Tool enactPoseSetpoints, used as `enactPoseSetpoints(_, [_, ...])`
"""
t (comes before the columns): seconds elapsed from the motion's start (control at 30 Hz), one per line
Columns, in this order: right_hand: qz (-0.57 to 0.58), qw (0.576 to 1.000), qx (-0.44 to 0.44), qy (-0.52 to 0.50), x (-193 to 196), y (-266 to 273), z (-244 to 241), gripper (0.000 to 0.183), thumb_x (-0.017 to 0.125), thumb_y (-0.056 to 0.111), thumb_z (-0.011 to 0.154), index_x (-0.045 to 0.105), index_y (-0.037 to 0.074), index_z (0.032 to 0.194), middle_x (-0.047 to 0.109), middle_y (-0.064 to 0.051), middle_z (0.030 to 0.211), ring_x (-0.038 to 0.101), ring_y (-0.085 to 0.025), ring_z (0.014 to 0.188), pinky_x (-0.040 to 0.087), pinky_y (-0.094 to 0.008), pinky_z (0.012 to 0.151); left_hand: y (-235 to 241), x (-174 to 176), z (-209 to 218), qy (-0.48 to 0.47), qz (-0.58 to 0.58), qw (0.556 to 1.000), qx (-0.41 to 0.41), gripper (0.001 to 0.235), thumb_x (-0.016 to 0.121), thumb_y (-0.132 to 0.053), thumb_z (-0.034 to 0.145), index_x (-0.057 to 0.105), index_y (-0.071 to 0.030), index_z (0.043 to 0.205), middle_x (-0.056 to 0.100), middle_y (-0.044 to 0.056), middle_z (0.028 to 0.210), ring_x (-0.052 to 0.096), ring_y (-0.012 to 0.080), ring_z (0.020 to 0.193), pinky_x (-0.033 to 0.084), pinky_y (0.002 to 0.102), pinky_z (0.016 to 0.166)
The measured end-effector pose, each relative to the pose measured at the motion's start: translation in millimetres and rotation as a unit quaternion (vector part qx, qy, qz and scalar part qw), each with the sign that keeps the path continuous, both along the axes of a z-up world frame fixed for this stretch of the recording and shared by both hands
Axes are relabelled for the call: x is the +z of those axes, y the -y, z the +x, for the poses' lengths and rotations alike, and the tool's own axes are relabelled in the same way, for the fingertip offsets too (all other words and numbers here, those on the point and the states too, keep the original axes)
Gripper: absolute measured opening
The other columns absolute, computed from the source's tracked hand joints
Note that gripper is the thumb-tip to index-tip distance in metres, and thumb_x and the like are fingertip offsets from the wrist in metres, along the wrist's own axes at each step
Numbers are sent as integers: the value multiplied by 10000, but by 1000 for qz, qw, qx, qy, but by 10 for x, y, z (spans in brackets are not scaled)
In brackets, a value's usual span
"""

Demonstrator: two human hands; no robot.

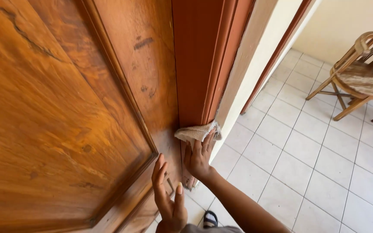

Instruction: Clean a wooden door using a cloth.

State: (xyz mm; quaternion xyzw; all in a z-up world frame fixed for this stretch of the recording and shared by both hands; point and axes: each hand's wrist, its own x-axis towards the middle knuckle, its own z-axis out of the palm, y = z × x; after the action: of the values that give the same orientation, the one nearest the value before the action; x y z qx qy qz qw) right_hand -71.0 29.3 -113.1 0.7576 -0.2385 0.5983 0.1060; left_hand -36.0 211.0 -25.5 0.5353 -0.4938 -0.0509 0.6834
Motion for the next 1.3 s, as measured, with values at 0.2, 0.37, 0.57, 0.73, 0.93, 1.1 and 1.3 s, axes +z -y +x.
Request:
enactPoseSetpoints(0.2, [25,999,41,-9,848,53,-75,711,494,-112,945,248,6,1602,53,-401,1637,24,-504,1581,70,-673,1299,-162,-134,-21,-53,60,997,23,410,434,-103,1024,488,33,1407,520,237,1494,478,363,1443,334,496,1237])
enactPoseSetpoints(0.37, [-21,992,117,36,673,167,-77,720,519,-155,979,162,-72,1598,157,-357,1656,138,-495,1580,154,-610,1290,-222,-337,-76,-123,142,982,-15,315,462,-128,1037,586,10,1292,648,174,1316,612,276,1259,467,410,1095])
enactPoseSetpoints(0.57, [147,984,101,-14,-392,-602,-438,632,506,-125,971,266,-71,1554,342,-438,1518,354,-594,1438,423,-571,1170,-197,-542,-37,-195,277,940,-49,378,493,-242,1034,567,1,1314,657,147,1312,603,260,1192,441,379,1075])
enactPoseSetpoints(0.73, [557,805,163,121,-245,-1082,-726,623,461,30,1016,201,-28,1579,619,-246,1242,668,-286,953,566,-389,803,-84,-899,-20,-377,259,875,-157,572,550,-332,995,389,-35,1457,476,136,1460,454,222,1369,345,385,1147])
enactPoseSetpoints(0.93, [540,781,275,153,81,-1460,-839,523,451,226,1103,318,-28,1541,543,-195,1348,559,-220,1209,501,-370,1019,-112,-967,-97,-331,188,881,-280,729,533,-397,1063,293,60,1577,331,323,1558,339,395,1460,302,457,1179])
enactPoseSetpoints(1.1, [494,819,285,64,377,-1560,-715,578,386,389,1135,475,-39,1512,408,-248,1620,367,-346,1539,305,-460,1254,-147,-586,-107,-303,162,918,-197,689,386,-414,1106,162,1,1608,298,191,1636,334,263,1513,314,387,1208])
enactPoseSetpoints(1.3, [531,834,135,68,436,-1511,-820,524,395,376,1090,641,-13,1341,428,-208,1607,385,-362,1510,366,-514,1192,-340,-1343,-2,-385,488,780,-72,557,372,-290,1190,381,265,1225,343,503,1114,259,599,1103,259,662,928])
